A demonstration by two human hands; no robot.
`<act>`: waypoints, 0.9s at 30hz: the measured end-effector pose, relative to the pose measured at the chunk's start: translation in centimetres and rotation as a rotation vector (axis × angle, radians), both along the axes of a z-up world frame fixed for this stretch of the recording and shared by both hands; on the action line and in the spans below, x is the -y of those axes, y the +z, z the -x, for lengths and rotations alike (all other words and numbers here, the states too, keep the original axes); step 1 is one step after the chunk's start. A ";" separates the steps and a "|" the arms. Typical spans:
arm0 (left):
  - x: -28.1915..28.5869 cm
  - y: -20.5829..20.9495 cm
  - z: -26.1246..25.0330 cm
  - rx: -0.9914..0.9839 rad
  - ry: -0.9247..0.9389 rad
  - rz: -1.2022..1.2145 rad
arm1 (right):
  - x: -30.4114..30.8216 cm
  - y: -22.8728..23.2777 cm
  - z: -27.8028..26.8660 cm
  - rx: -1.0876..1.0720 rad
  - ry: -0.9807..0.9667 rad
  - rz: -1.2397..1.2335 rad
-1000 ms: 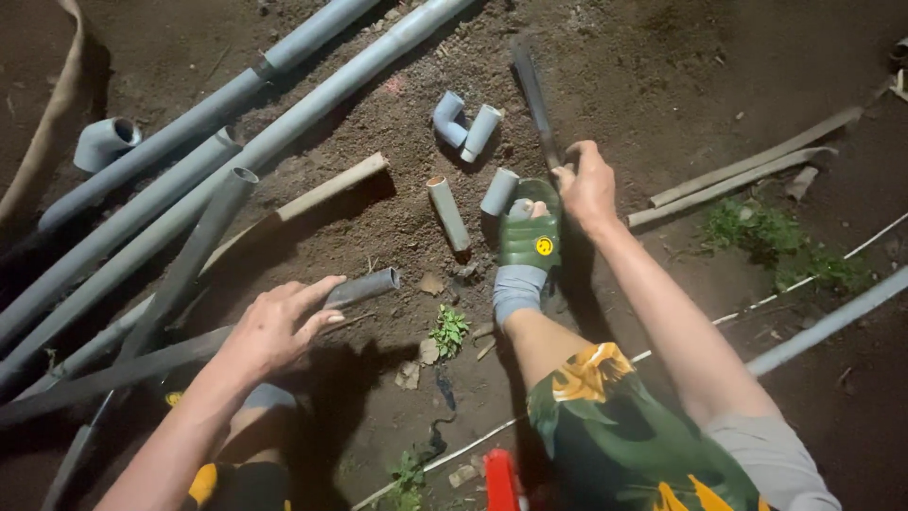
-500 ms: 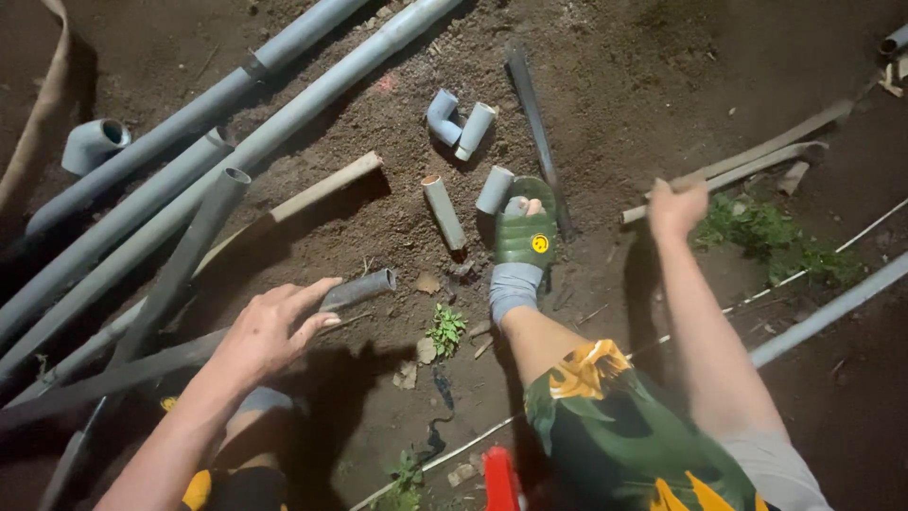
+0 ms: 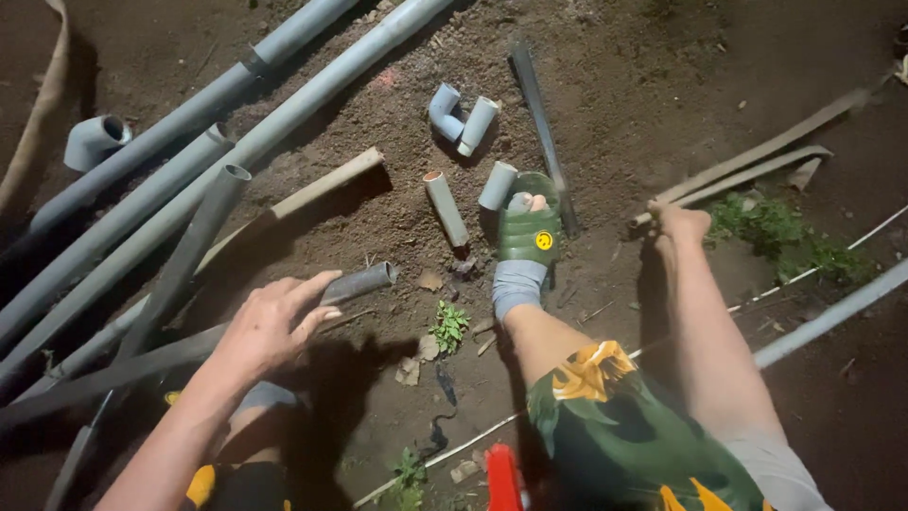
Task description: The person assembles a structure using gray PVC pipes and elbow connectors on a dirt surface. They pick up pipes and fittings, insert the pipes into the connectors, and arrange the assembled sections on the ground.
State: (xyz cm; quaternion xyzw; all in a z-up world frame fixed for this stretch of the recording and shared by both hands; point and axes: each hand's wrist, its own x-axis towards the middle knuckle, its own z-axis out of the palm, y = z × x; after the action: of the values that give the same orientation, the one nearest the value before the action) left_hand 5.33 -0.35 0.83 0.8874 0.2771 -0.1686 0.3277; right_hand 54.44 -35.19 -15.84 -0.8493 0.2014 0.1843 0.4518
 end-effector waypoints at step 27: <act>-1.1 0.2 1.9 0.377 0.108 -0.284 | -23.4 24.4 24.2 -0.308 0.566 -0.878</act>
State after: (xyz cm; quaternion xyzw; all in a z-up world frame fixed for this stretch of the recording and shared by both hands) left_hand 3.47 0.75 0.99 0.9242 0.2787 0.0584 0.2543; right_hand 30.25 -11.80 8.60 -0.5651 -0.0670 0.4880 0.6619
